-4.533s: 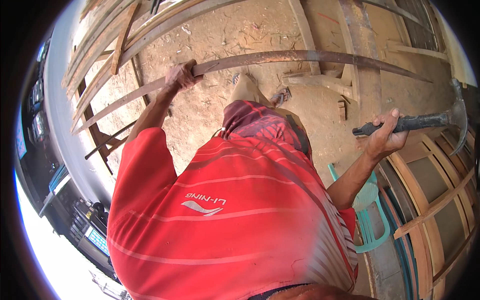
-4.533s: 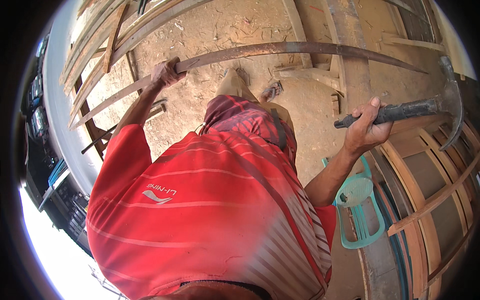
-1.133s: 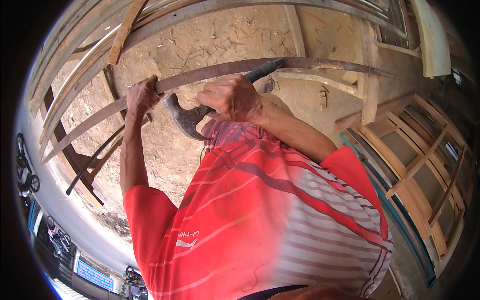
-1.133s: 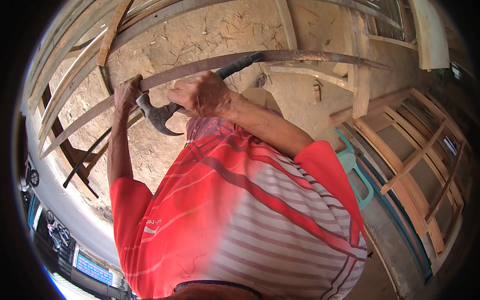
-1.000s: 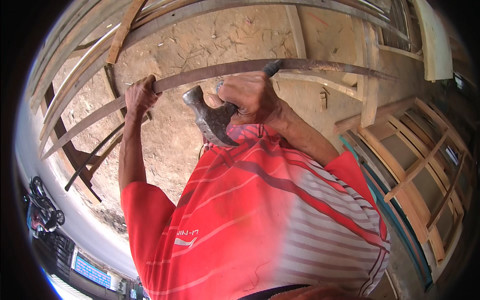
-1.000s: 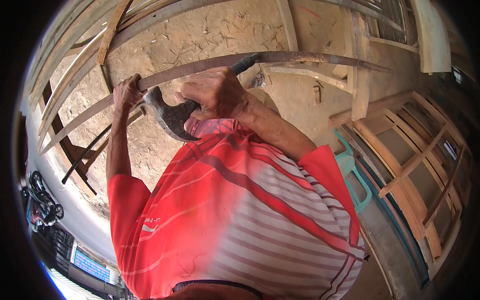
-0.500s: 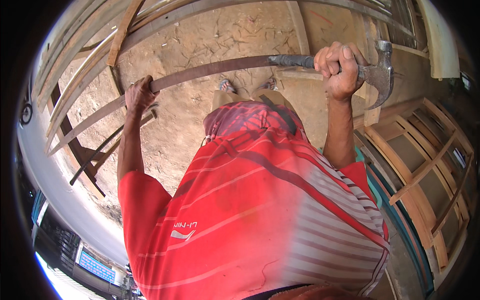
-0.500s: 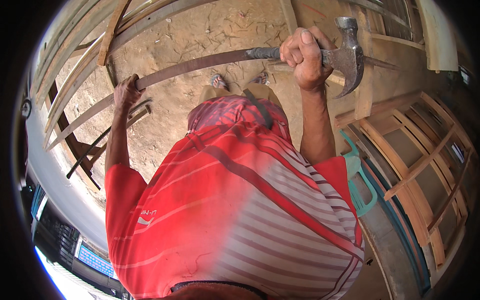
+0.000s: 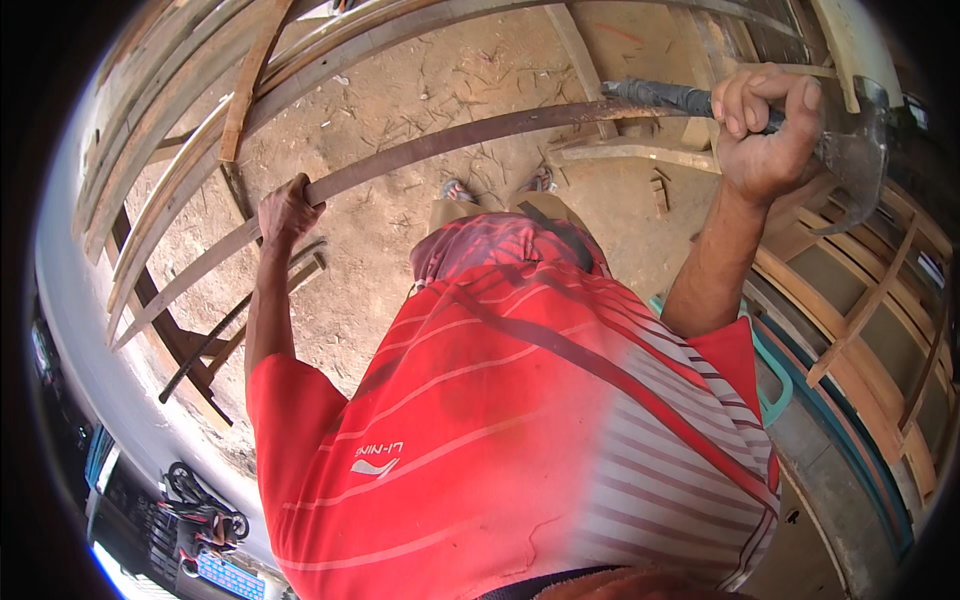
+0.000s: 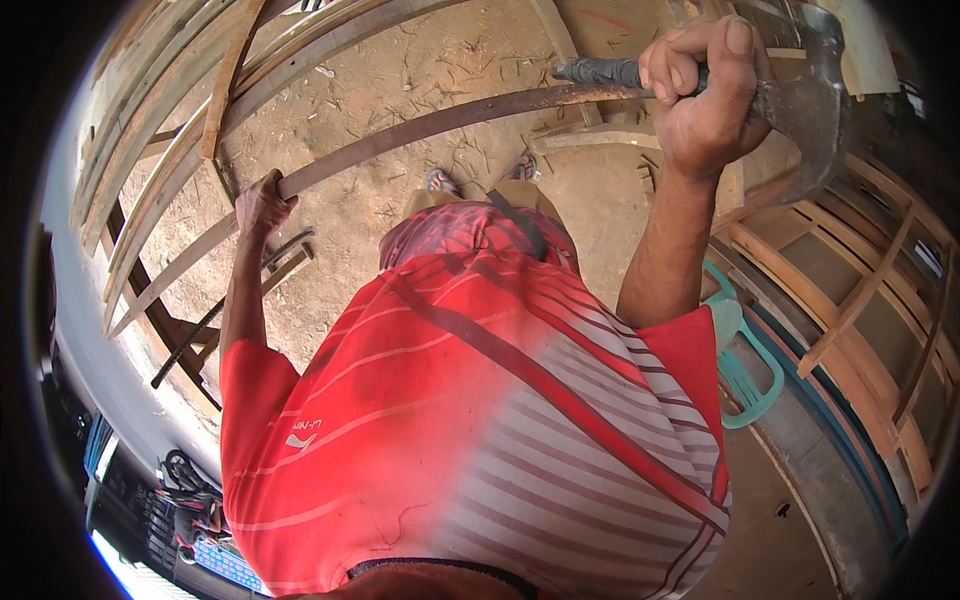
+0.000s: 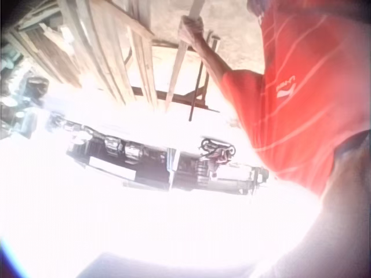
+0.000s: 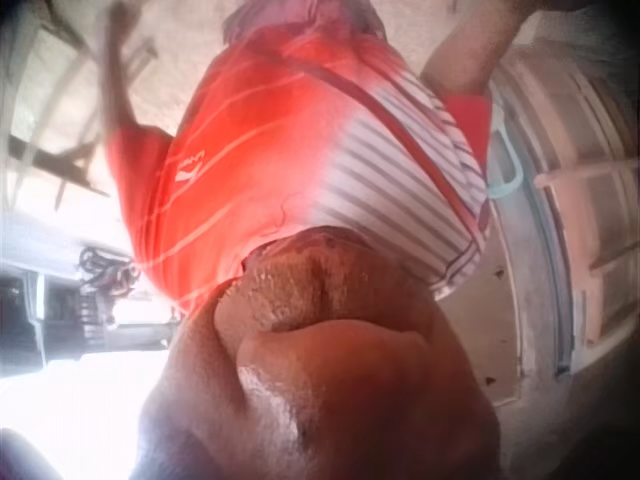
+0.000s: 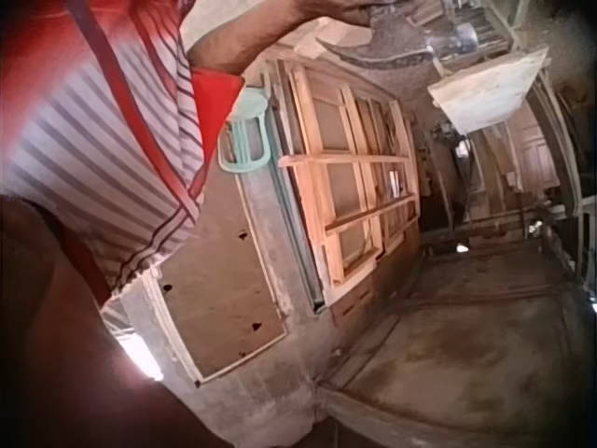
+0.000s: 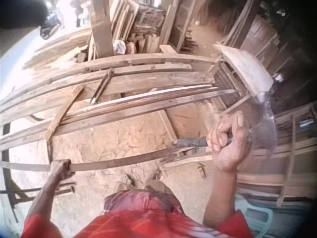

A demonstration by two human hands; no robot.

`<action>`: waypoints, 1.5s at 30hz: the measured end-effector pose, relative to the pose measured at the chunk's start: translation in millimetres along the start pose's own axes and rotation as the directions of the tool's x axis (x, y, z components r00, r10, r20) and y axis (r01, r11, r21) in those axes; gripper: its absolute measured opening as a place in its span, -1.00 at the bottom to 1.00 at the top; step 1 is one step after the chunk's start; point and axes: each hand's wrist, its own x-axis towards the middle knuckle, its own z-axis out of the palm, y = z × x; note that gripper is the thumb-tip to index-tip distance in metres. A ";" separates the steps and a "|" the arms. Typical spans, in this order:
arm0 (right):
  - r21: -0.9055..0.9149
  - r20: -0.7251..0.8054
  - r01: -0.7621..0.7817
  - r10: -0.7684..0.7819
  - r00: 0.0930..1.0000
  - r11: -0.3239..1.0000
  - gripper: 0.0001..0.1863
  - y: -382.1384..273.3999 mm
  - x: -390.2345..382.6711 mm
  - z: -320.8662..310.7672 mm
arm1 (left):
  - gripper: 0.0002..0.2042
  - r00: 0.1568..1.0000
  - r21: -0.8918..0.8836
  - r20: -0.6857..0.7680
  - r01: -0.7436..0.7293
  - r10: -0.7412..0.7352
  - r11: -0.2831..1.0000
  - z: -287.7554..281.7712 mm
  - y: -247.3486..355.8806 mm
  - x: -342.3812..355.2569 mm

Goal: The person repeatedly strikes a long, curved metal strip with a hammer while holding it against a wooden workbench. The person adjusts the metal strip's position multiple times and continues hammering along its length.

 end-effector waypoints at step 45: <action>-0.283 -0.021 0.274 -0.292 0.956 0.919 -0.55 9.0 -160.4 31.5 | -0.69 0.999 0.018 0.021 0.036 -0.036 0.999 0.9 0.6 7.2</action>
